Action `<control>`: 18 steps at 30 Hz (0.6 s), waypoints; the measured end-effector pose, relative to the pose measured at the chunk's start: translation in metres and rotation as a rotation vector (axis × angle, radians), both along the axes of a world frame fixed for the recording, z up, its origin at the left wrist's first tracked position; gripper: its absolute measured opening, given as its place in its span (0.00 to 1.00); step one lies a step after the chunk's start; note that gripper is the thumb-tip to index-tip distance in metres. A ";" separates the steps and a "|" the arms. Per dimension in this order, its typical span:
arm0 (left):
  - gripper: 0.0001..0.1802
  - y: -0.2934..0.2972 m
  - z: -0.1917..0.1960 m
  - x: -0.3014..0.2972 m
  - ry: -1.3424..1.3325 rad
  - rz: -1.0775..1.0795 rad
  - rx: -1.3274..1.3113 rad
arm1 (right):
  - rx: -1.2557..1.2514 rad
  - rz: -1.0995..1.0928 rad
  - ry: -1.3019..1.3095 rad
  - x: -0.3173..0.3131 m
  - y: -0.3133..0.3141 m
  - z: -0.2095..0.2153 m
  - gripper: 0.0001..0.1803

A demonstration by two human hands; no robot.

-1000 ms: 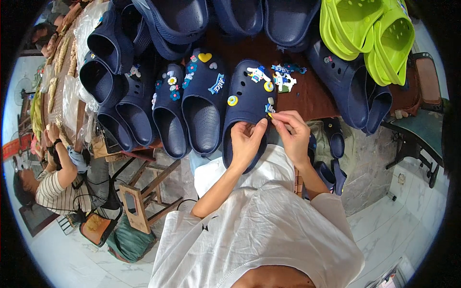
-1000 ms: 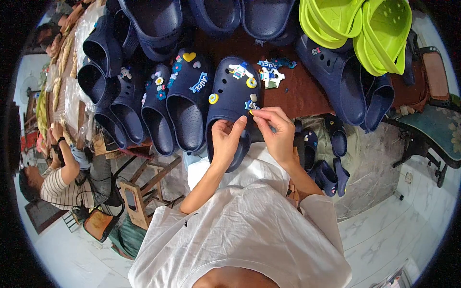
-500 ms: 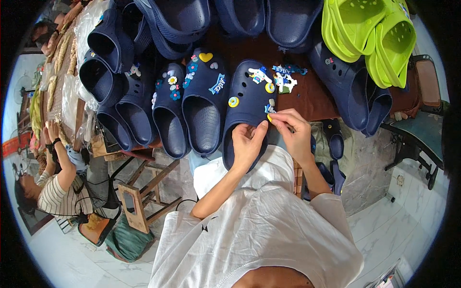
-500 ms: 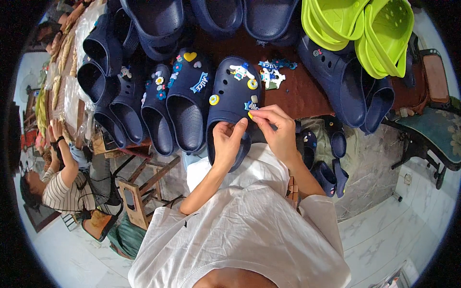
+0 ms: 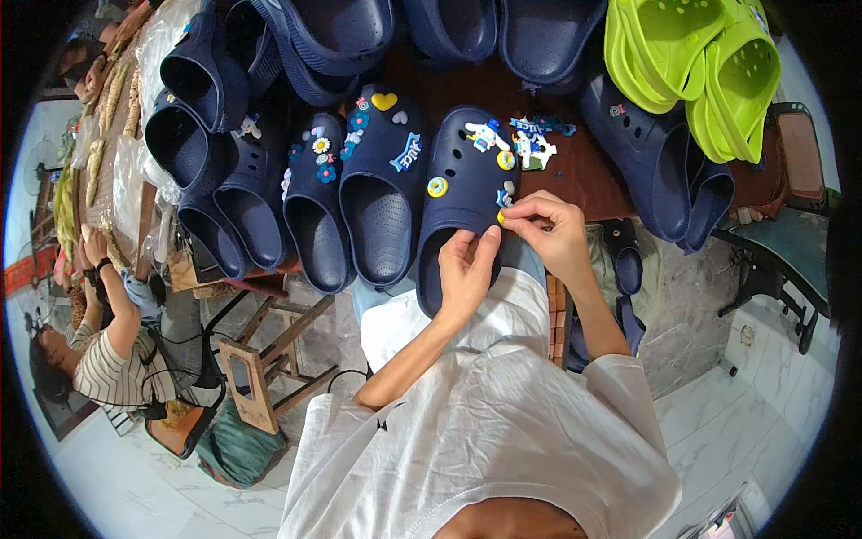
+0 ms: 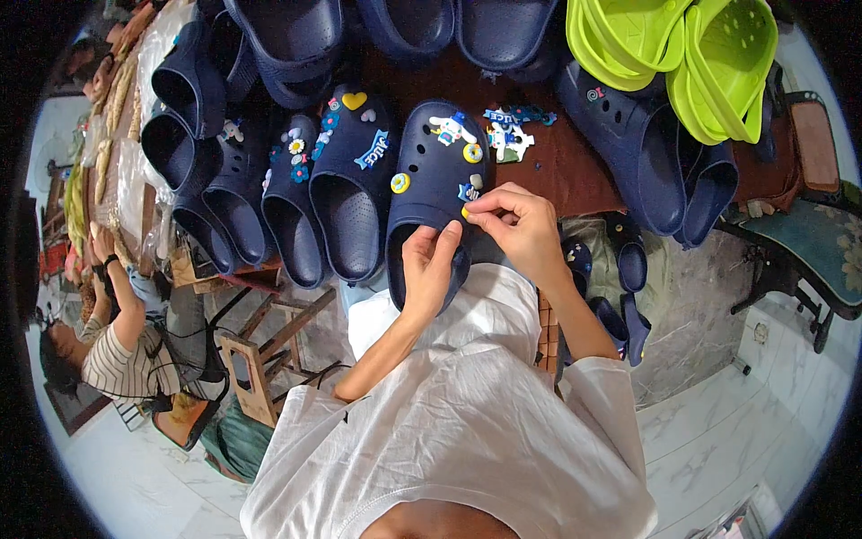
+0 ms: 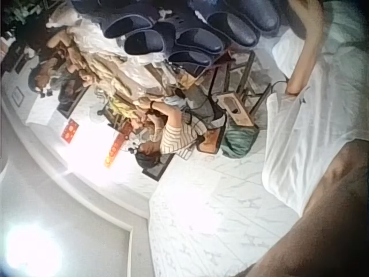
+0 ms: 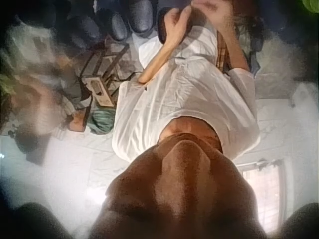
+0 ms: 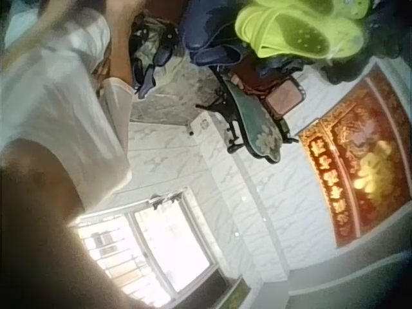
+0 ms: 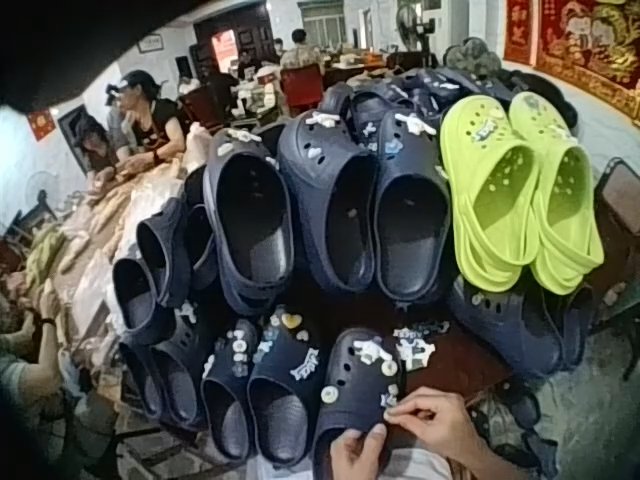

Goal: Attaching decorative charms into holes on blue clog-style shoes.

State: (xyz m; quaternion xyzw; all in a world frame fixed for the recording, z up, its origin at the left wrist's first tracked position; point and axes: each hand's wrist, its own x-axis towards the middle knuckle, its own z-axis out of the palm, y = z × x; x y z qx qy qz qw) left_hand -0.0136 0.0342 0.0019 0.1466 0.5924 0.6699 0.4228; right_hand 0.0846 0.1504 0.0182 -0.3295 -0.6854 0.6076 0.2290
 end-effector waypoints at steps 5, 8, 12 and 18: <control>0.11 0.000 -0.007 0.000 -0.002 0.011 -0.030 | 0.273 -0.058 -0.067 -0.003 -0.012 0.010 0.08; 0.12 0.001 -0.006 -0.001 -0.005 0.009 -0.064 | 0.329 -0.057 -0.040 0.000 -0.013 0.004 0.09; 0.10 0.003 0.008 -0.006 -0.107 -0.012 -0.064 | 0.185 -0.108 0.011 0.002 -0.013 -0.002 0.08; 0.13 0.003 0.002 -0.008 -0.145 -0.020 -0.024 | 0.034 -0.209 0.057 -0.002 0.001 -0.011 0.09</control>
